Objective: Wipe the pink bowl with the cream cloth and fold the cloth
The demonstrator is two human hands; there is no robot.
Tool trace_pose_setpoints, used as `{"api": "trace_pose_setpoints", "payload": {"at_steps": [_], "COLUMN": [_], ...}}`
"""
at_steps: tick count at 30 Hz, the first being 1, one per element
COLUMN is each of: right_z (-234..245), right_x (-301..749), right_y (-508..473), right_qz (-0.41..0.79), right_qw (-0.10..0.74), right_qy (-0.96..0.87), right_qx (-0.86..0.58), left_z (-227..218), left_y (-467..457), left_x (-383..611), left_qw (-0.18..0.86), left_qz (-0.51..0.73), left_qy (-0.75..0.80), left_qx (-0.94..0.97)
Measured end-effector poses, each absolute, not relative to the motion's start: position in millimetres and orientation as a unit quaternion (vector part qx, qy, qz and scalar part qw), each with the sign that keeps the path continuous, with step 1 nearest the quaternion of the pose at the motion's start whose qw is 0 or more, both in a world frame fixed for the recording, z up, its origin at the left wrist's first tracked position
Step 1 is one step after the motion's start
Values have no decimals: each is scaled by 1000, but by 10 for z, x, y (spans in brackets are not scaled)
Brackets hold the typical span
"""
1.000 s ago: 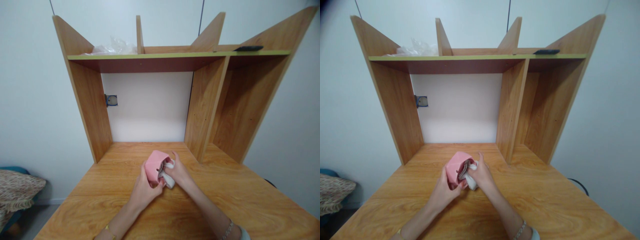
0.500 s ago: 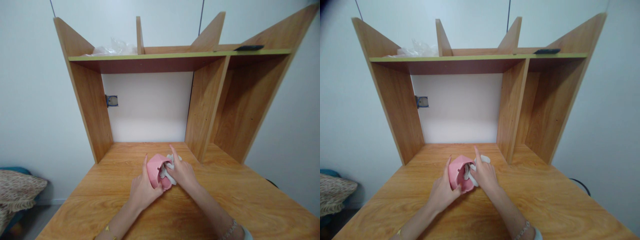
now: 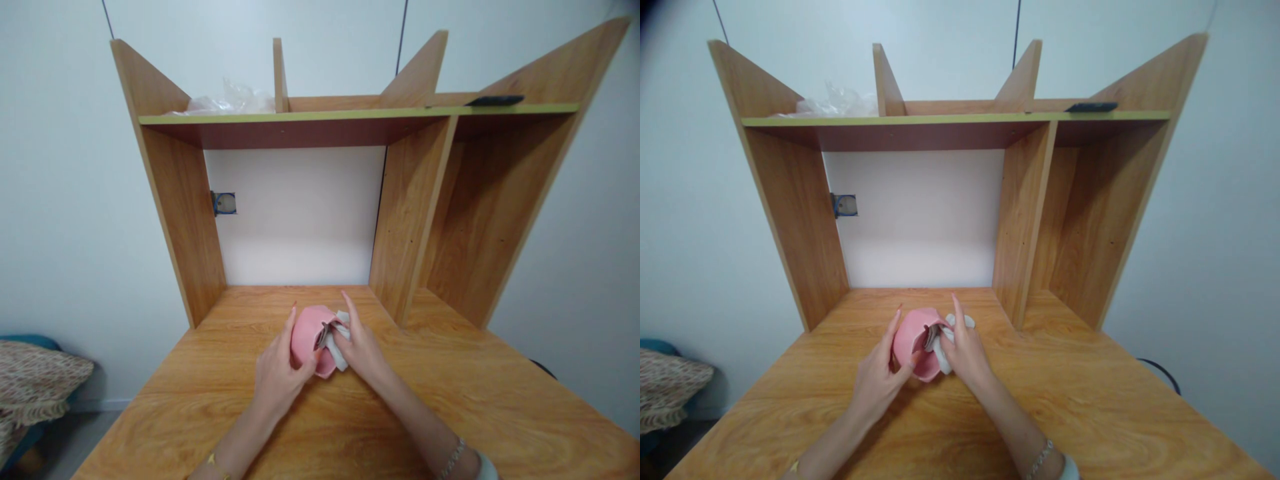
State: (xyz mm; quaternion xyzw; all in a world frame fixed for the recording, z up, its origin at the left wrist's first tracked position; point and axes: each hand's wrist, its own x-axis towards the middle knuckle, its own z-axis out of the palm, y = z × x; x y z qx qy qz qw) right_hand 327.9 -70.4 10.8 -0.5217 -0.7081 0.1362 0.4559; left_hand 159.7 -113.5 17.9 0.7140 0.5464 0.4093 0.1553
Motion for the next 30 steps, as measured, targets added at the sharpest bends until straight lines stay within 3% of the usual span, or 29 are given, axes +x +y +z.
{"api": "trace_pose_setpoints", "payload": {"at_steps": [4, 9, 16, 30], "right_z": [86, 20, -101, 2], "right_x": [3228, 3154, 3145, 3222], "right_y": [-706, -685, -568, -572], "right_qz": [193, 268, 294, 236], "right_qw": [497, 557, 570, 464], "right_qy": [-670, -632, -607, -636], "right_qx": [-516, -467, -470, -570], "left_z": [86, 14, -13, 95], "left_y": [-1091, -1072, -1023, -1015], "left_x": [1672, 1772, 1761, 1651], "left_qw": [274, 400, 375, 263], "left_qz": [524, 556, 569, 444], "left_qy": [452, 381, 382, 494], "left_qx": [668, 621, 624, 699]}}
